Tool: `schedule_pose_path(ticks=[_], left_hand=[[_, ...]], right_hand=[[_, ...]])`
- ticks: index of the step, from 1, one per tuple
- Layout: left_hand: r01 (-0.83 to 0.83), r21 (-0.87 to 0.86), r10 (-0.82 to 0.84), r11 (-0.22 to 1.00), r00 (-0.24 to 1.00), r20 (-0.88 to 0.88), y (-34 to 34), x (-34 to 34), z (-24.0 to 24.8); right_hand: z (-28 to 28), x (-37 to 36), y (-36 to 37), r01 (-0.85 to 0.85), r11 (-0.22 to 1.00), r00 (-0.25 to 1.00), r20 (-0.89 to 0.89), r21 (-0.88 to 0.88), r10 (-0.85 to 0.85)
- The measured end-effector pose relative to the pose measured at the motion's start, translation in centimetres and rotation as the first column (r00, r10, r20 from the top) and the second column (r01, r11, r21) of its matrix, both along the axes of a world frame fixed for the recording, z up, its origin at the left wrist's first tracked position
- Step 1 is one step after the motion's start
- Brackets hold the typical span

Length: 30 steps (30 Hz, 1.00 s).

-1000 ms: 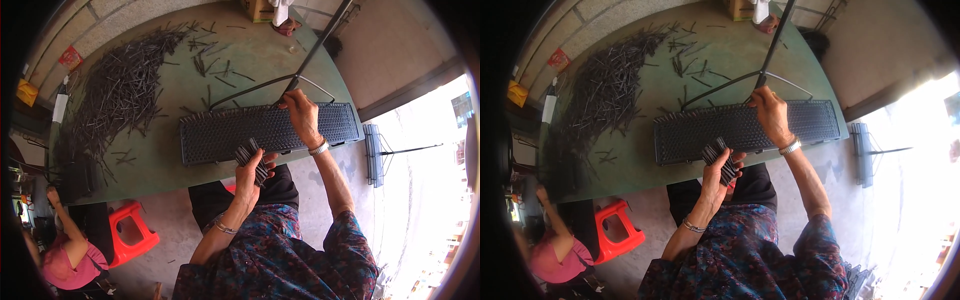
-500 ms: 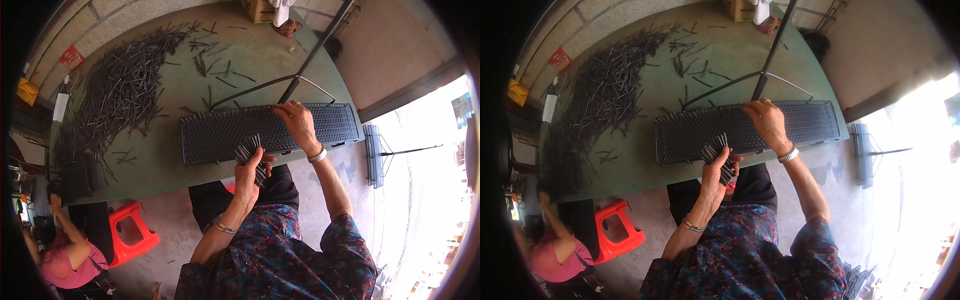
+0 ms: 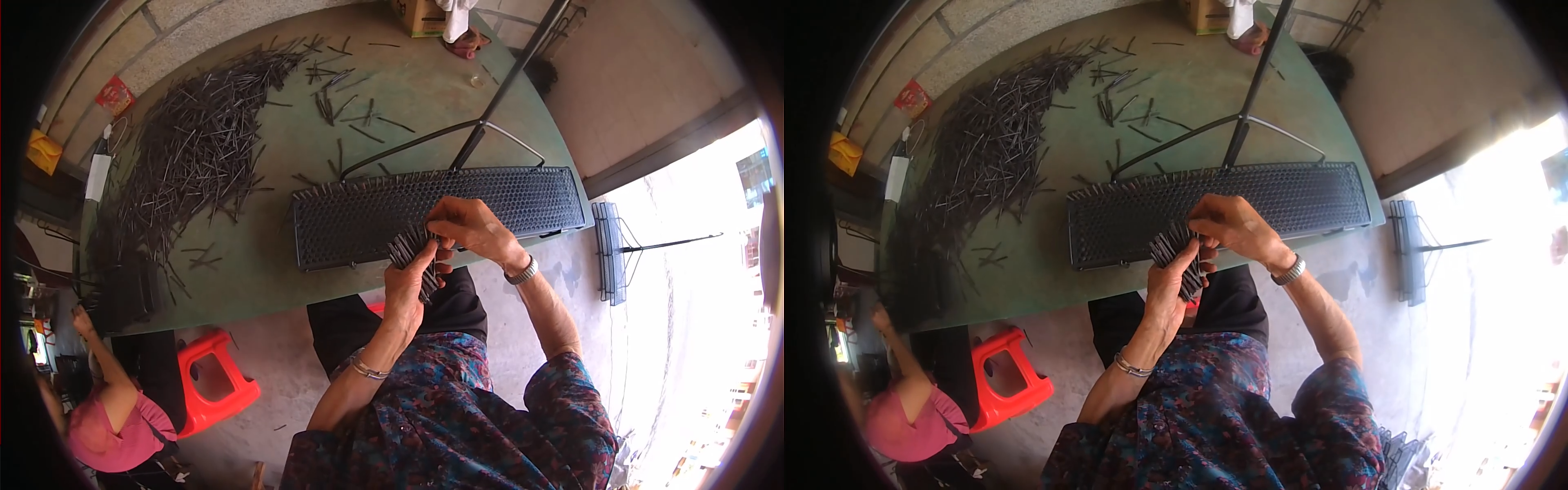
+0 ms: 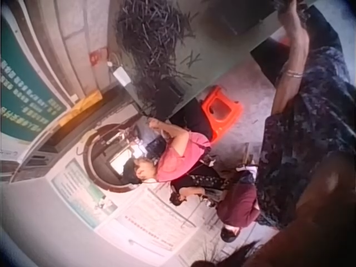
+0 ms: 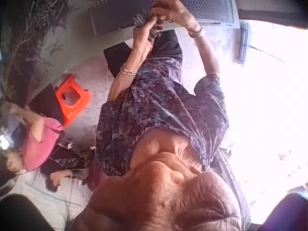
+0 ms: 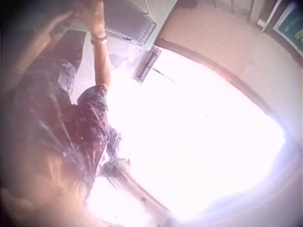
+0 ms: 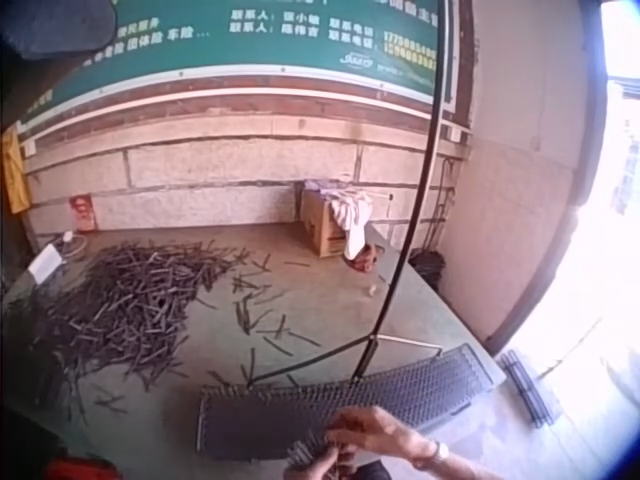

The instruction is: Sorting and inserting small metal rods into a perforated grid at a manual assembly workstation.

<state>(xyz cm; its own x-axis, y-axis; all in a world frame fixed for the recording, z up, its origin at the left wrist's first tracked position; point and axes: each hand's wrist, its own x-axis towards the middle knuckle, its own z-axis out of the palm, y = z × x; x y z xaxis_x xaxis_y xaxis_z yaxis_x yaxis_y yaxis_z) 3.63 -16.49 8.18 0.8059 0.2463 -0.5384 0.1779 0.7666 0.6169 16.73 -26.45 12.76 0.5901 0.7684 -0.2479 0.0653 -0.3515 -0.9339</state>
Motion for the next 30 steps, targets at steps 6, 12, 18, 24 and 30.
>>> schedule_pose_path(ticks=[6, 12, 18, 24, 30], left_hand=[[-0.032, -0.028, 0.032, 0.999, 0.999, 0.011, -0.1, 0.0, -0.1], [-0.02, 0.053, 0.021, 0.998, 0.999, -0.026, -0.1, 0.1, 0.0], [-0.027, 0.128, 0.029, 0.991, 0.999, -0.017, -0.3, -0.1, -0.2], [-0.003, 0.193, 0.008, 0.981, 1.0, -0.024, -0.5, -0.2, -0.1], [-0.036, 0.027, 0.036, 0.999, 0.999, -0.021, -0.7, -0.1, -0.1]], right_hand=[[-0.8, 0.4, -0.4, -0.012, 1.0, 1.0, 0.011, 0.02, 0.012], [-0.7, 0.3, -0.4, 0.014, 0.999, 0.998, -0.056, 0.047, -0.012], [-0.7, 0.1, -0.5, 0.03, 0.998, 0.996, -0.087, 0.064, -0.024], [-0.8, 0.2, -0.7, -0.003, 0.998, 0.996, -0.084, 0.061, 0.008], [0.3, 0.9, -1.4, 0.007, 1.0, 1.0, 0.027, 0.008, -0.007]])
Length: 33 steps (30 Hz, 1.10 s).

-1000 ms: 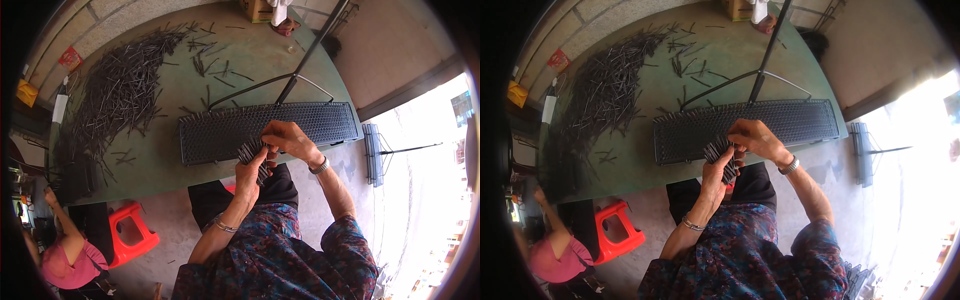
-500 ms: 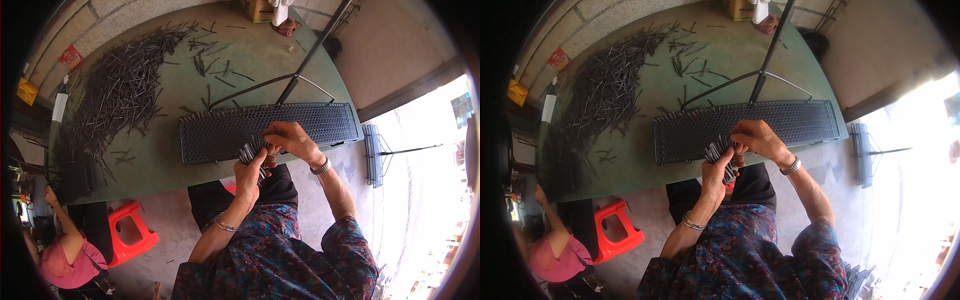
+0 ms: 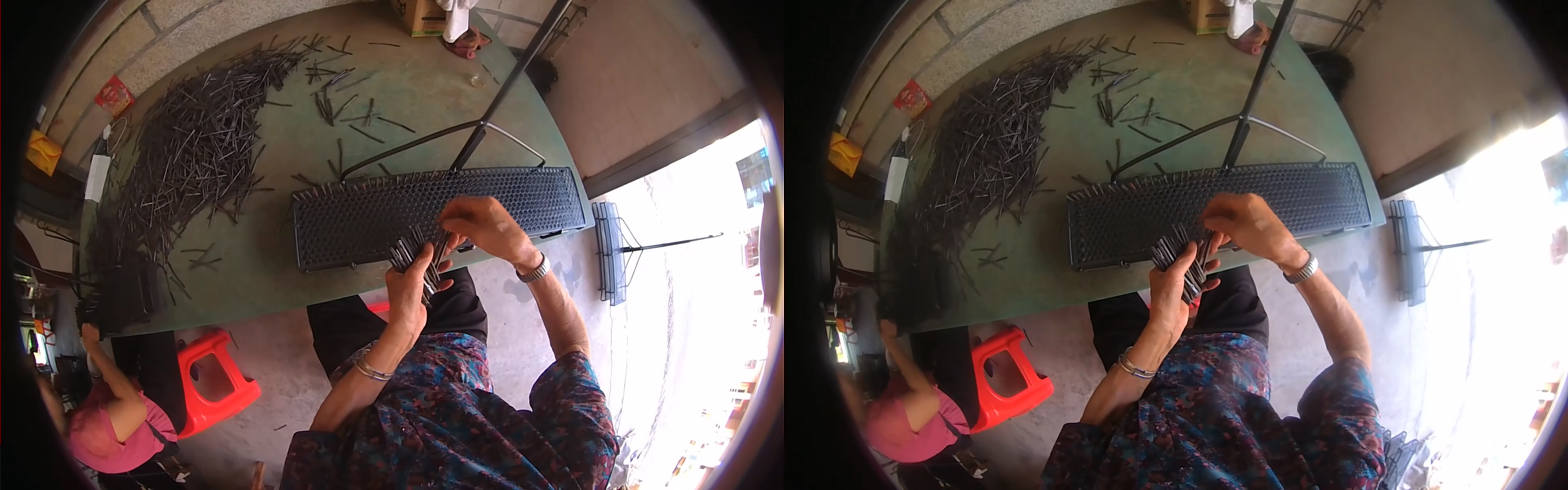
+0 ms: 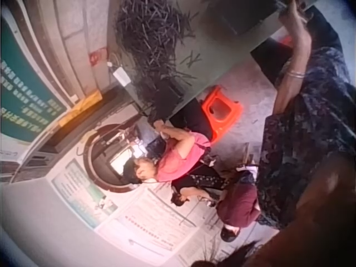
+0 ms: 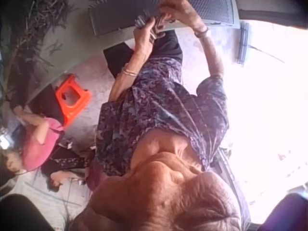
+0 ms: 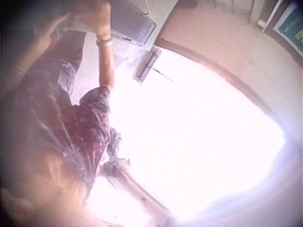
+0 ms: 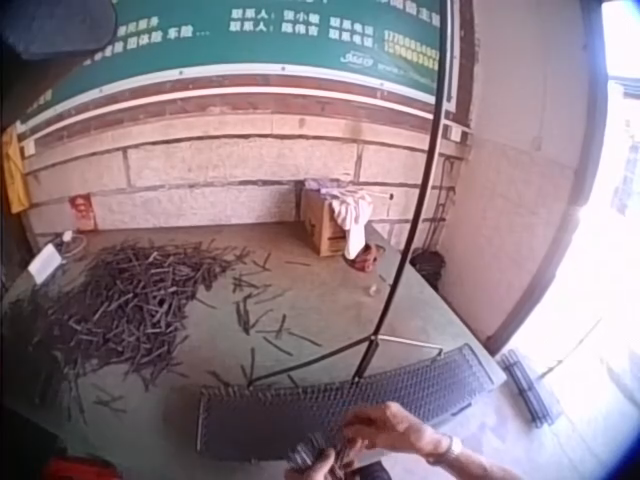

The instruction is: Sorting and inserting small metal rods into a perforated grid at a manual assembly workstation.

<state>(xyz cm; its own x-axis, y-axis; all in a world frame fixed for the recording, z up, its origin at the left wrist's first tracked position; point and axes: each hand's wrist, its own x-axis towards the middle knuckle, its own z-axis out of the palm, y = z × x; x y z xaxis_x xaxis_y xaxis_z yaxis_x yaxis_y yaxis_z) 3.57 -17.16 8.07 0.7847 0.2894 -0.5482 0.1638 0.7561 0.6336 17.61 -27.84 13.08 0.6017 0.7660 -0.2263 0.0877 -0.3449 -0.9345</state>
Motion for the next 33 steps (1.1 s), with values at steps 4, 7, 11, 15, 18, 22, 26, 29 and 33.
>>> schedule_pose_path(ticks=[4, 7, 11, 15, 18, 22, 26, 29, 33], left_hand=[[-0.051, -0.152, 0.045, 0.987, 0.998, -0.044, 0.3, -0.1, -1.0], [0.006, -0.238, -0.012, 0.971, 1.0, -0.02, -0.2, 0.2, -1.2], [0.046, -0.305, -0.058, 0.951, 0.998, -0.029, -0.7, 0.1, -1.3], [0.05, -0.318, -0.057, 0.947, 0.998, -0.012, -0.6, 0.1, -1.9], [0.057, -0.325, -0.064, 0.944, 0.998, -0.011, -0.6, 0.1, -1.8], [0.064, -0.339, -0.072, 0.939, 0.997, -0.01, -0.6, 0.1, -2.0], [0.061, -0.331, -0.067, 0.942, 0.998, -0.008, -0.7, 0.2, -2.1], [0.051, -0.315, -0.06, 0.948, 0.998, -0.021, -0.7, 0.2, -2.2], [0.036, -0.313, -0.04, 0.949, 0.999, -0.004, -1.0, 0.1, -2.2]], right_hand=[[1.7, 1.6, -0.7, 0.236, 0.966, 0.875, 0.41, 0.102, -0.257], [1.5, 3.0, -0.3, 0.312, 0.932, 0.735, 0.574, 0.185, -0.36], [0.1, 4.5, 0.3, 0.288, 0.927, 0.637, 0.675, 0.24, -0.373], [-0.6, 5.3, 0.6, 0.239, 0.944, 0.618, 0.714, 0.227, -0.328], [-0.6, 5.5, 0.7, 0.221, 0.949, 0.615, 0.723, 0.226, -0.315], [-0.6, 5.7, 0.5, 0.219, 0.954, 0.63, 0.718, 0.202, -0.297], [-0.8, 5.8, 0.4, 0.212, 0.959, 0.624, 0.729, 0.19, -0.282], [-0.6, 5.8, 0.3, 0.186, 0.966, 0.595, 0.763, 0.177, -0.255], [-0.9, 6.0, 0.3, 0.15, 0.968, 0.62, 0.743, 0.203, -0.252]])
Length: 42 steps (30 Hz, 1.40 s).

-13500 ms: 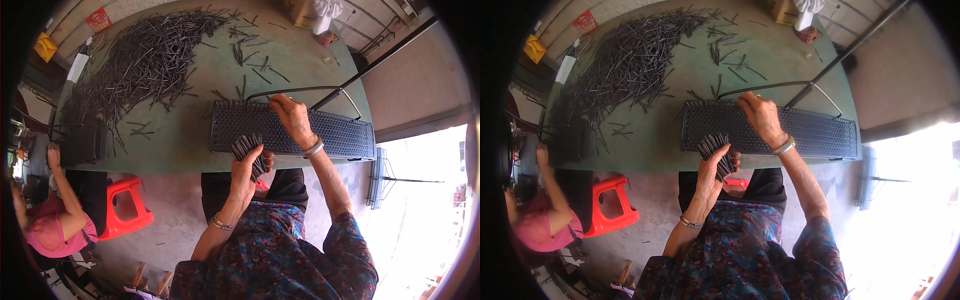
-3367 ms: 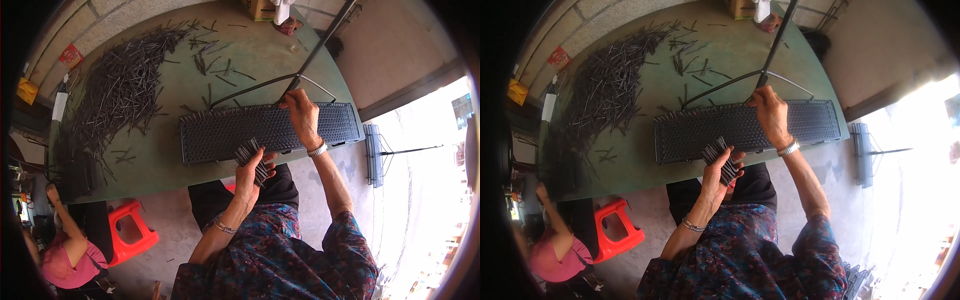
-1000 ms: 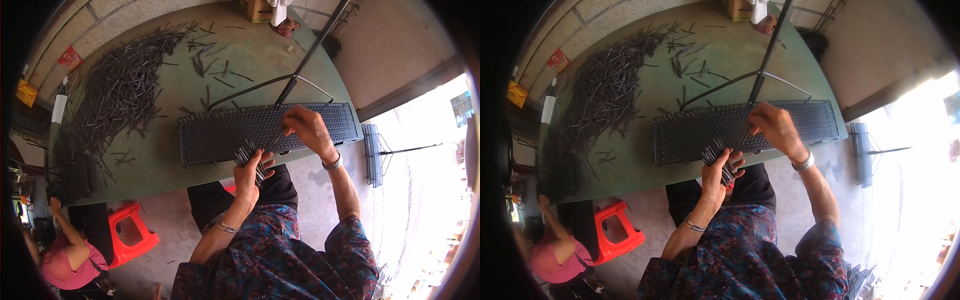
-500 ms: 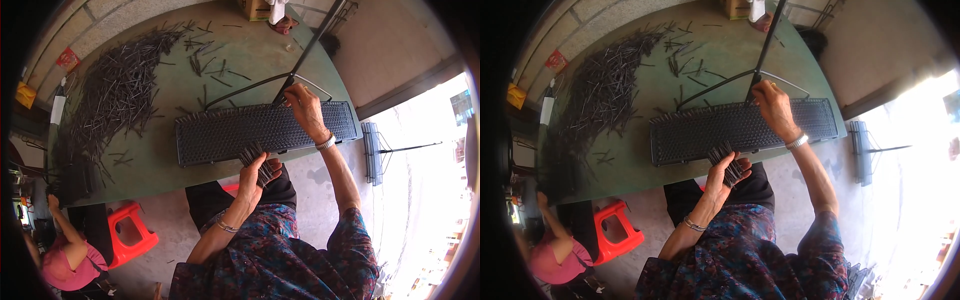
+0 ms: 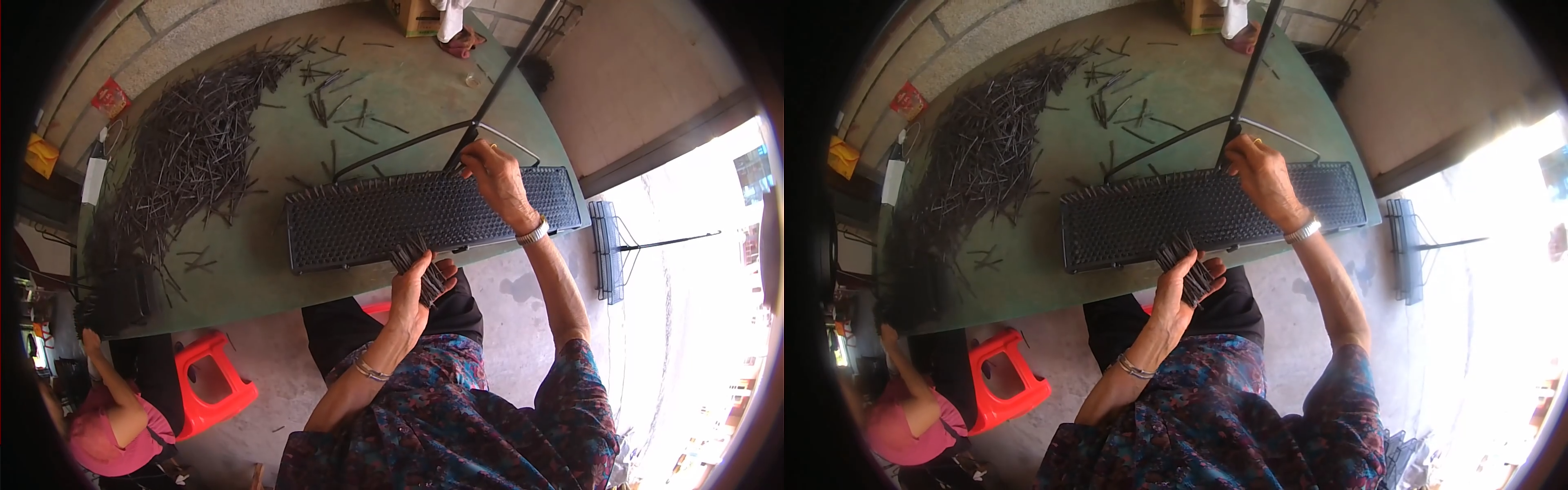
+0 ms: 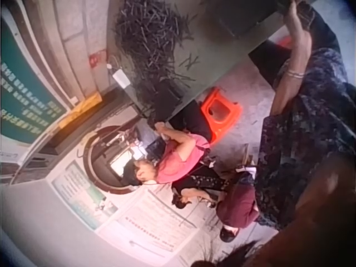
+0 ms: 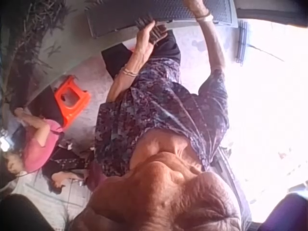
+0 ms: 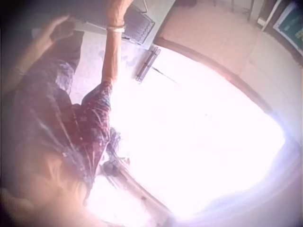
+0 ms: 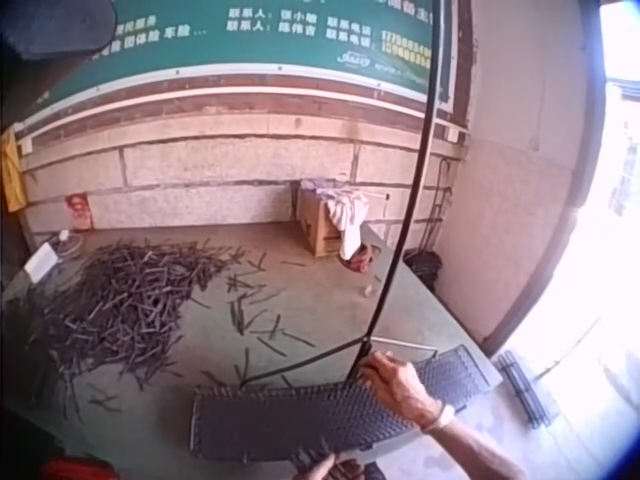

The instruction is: Sorting and inserting small metal rods into a perforated grid at a manual assembly workstation.

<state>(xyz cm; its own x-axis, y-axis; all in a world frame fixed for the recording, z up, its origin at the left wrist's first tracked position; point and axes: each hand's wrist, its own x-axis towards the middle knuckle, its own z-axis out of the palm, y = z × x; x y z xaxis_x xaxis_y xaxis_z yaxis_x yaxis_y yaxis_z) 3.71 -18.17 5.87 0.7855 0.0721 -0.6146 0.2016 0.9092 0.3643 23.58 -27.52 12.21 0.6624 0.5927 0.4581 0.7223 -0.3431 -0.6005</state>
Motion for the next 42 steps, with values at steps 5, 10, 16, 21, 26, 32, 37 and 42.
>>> schedule_pose_path(ticks=[5, 10, 16, 21, 26, 32, 37, 42], left_hand=[[-0.008, 0.027, 0.008, 1.0, 1.0, -0.011, 0.1, 0.0, 0.3], [-0.015, 0.0, 0.015, 1.0, 1.0, 0.01, 0.0, -0.1, -0.3], [0.027, -0.008, -0.027, 1.0, 1.0, -0.016, 0.3, -0.3, 0.1], [0.029, -0.015, -0.028, 0.999, 1.0, 0.008, 0.1, -0.4, 0.0], [0.031, 0.02, -0.032, 0.999, 0.999, 0.015, 0.0, -0.6, 0.1], [0.042, 0.08, -0.049, 0.996, 0.994, 0.093, -0.2, -0.6, 0.1], [0.022, 0.109, -0.032, 0.994, 0.995, 0.09, -0.6, -0.8, 0.9], [-0.019, 0.138, 0.01, 0.99, 0.998, 0.066, -0.9, -1.2, 1.9]], right_hand=[[0.1, -0.4, 0.3, -0.007, 1.0, 1.0, 0.009, 0.023, 0.007], [-0.3, -0.2, 0.1, 0.031, 0.998, 0.999, -0.04, 0.049, -0.029], [0.2, -0.2, 0.3, 0.044, 0.999, 0.995, -0.091, 0.012, -0.043], [-1.0, -0.1, 0.5, 0.062, 0.997, 0.993, -0.101, 0.046, -0.057], [-1.5, 0.2, 0.4, 0.016, 1.0, 0.995, -0.099, -0.013, -0.017], [-1.4, 0.5, 0.2, -0.059, 0.983, 0.992, 0.1, -0.172, 0.077], [-1.7, 0.0, 0.1, 0.025, 0.992, 0.994, 0.106, -0.12, -0.012], [-2.5, 0.1, -0.3, 0.181, 0.964, 0.976, 0.156, -0.193, -0.152]])
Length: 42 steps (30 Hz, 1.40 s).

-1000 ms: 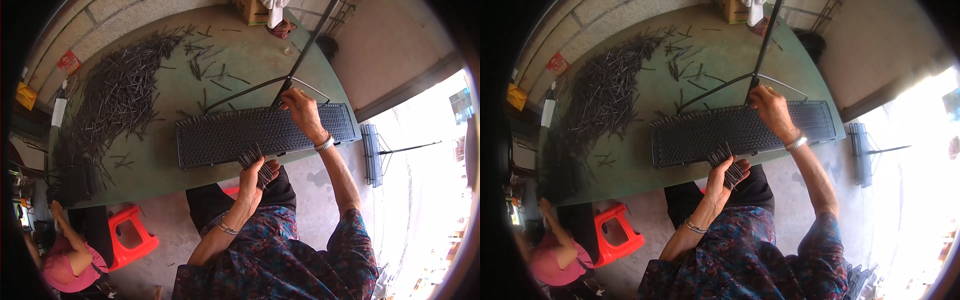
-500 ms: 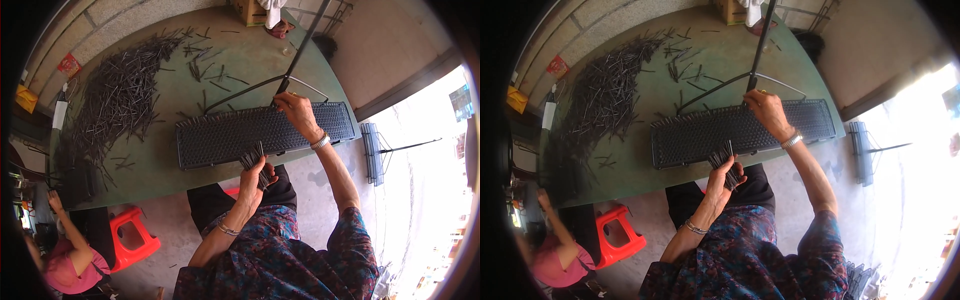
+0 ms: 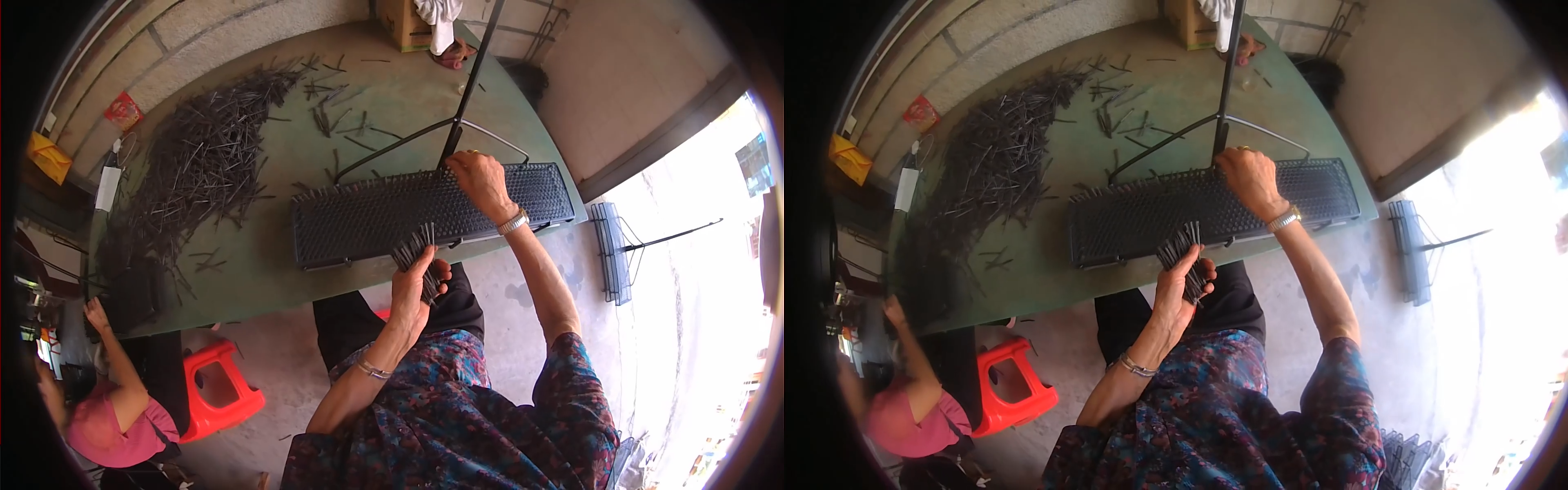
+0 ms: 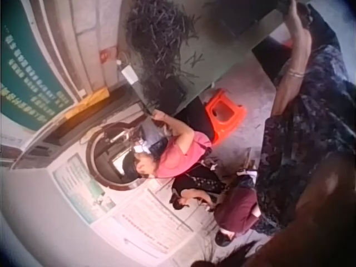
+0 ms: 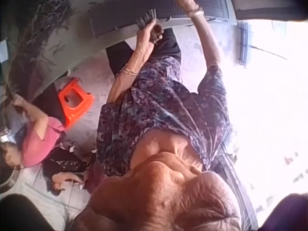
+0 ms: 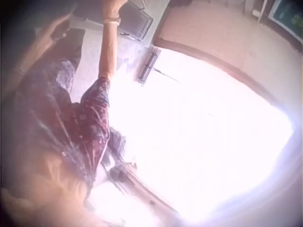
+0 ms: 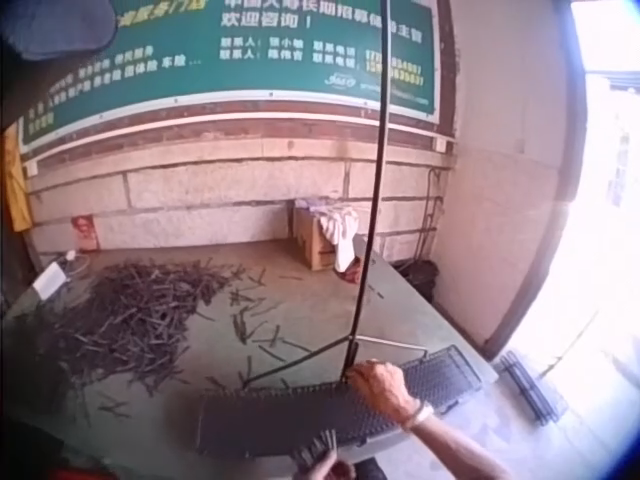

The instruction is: Sorting and inserting small metal rods into a perforated grid at a manual assembly workstation.

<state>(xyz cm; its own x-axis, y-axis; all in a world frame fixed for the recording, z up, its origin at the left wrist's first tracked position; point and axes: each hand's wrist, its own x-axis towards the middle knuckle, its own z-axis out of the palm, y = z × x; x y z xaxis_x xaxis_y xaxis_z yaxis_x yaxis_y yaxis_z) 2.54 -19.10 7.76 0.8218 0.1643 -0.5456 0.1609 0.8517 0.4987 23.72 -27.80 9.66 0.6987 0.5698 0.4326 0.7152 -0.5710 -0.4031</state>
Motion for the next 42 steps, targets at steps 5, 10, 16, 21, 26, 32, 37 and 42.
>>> schedule_pose_path(ticks=[5, 10, 16, 21, 26, 32, 37, 42], left_hand=[[-0.016, 0.049, 0.015, 0.999, 1.0, 0.028, 0.3, 0.3, 0.6], [-0.022, 0.08, 0.021, 0.997, 1.0, 0.017, 0.1, 0.9, 1.0], [0.002, 0.077, -0.005, 0.997, 0.999, 0.036, 0.8, 1.9, 0.7], [0.021, 0.091, -0.028, 0.996, 0.997, 0.071, 0.7, 2.4, 0.8], [0.118, 0.082, -0.12, 0.99, 0.993, 0.018, 0.2, 2.4, 0.4], [0.056, 0.052, -0.058, 0.997, 0.997, 0.044, -0.1, 2.7, 0.2], [0.016, -0.03, -0.015, 0.999, 1.0, 0.003, -0.2, 3.1, -0.7], [0.094, -0.107, -0.096, 0.99, 0.995, -0.017, -1.0, 3.3, -1.2]], right_hand=[[1.0, -0.6, 0.4, 0.092, 0.99, 0.994, -0.057, -0.103, -0.098], [-1.1, -1.1, 0.8, 0.166, 0.983, 0.986, 0.045, -0.083, -0.163], [-0.1, -5.2, -0.6, 0.052, 0.991, 0.923, -0.384, 0.124, -0.001], [2.4, -7.6, -2.4, -0.073, 0.941, 0.579, -0.754, 0.331, 0.31], [1.8, -7.3, -3.3, 0.009, 0.918, 0.483, -0.805, 0.397, 0.344], [3.5, -7.5, -3.7, 0.128, 0.905, 0.516, -0.806, 0.407, 0.289], [4.0, -5.0, -3.6, 0.288, 0.832, 0.851, -0.525, 0.475, 0.005], [2.4, -2.2, -2.4, 0.219, 0.836, 0.928, -0.372, 0.504, -0.019]])
